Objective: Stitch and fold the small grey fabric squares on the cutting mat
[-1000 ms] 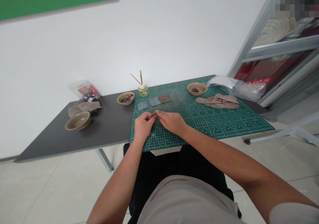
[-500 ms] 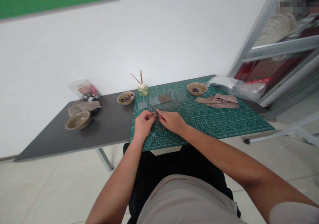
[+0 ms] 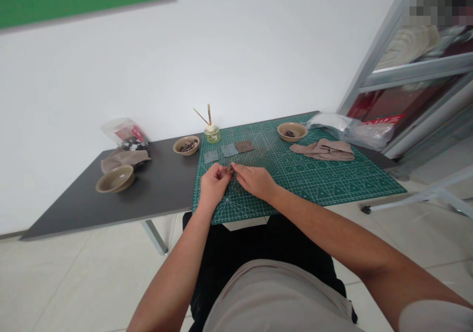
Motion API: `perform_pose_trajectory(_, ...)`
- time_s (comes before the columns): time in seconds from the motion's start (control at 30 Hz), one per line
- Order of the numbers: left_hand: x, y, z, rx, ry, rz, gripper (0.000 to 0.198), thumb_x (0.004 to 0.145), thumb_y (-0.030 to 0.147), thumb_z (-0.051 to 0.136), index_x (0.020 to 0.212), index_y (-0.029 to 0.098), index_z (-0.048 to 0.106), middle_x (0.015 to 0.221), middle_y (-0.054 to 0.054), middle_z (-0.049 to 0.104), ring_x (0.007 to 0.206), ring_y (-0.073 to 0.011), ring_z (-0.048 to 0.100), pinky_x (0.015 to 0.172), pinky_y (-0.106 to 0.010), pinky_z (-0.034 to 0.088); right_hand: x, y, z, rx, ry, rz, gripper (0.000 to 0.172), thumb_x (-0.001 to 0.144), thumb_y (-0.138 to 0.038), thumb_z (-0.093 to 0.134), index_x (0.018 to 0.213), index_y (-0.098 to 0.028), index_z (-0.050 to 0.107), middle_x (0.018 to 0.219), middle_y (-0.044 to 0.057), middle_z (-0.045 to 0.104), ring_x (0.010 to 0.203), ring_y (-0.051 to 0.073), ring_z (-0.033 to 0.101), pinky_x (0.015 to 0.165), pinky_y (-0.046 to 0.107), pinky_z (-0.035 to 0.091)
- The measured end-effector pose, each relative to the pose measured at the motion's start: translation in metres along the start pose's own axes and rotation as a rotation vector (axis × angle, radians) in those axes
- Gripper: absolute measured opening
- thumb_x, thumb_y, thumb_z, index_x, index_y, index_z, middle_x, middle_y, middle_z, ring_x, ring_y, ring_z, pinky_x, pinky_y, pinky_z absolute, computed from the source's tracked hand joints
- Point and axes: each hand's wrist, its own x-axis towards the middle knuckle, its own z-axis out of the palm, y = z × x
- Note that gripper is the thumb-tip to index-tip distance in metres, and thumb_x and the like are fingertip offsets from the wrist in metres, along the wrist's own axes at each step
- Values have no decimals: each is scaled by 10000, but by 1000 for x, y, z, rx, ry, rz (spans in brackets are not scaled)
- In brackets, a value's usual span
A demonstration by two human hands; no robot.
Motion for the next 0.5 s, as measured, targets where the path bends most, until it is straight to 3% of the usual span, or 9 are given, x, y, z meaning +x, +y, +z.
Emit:
perform_pose_trajectory(0.1, 0, 2, 0, 17, 12, -5, 204, 806, 362, 629, 707, 213, 531, 647, 39, 594, 611, -118, 521, 606, -234, 393, 0, -1, -2, -16, 1, 1, 420, 969, -162, 482, 1379, -133, 568, 1310, 132, 664, 1064, 216, 717, 845, 314, 608)
perform_pose_trajectory(0.27, 0, 5, 0, 156, 40, 23, 172, 750, 218, 600, 636, 207, 472, 567, 68, 463, 570, -103, 430, 575, -227, 335, 0, -1, -2, -18, 33, -129, 396, 971, -147, 481, 1345, -176, 609, 1378, 115, 612, 1140, 216, 684, 920, 344, 590)
perform_pose_trajectory(0.5, 2, -3, 2, -30, 21, 0, 168, 802, 367, 642, 797, 215, 572, 717, 28, 627, 645, -122, 567, 631, -237, 431, 0, 0, 0, -22, -13, 16, 431, 959, -150, 481, 1380, -136, 574, 1338, 127, 644, 1086, 224, 708, 873, 338, 605)
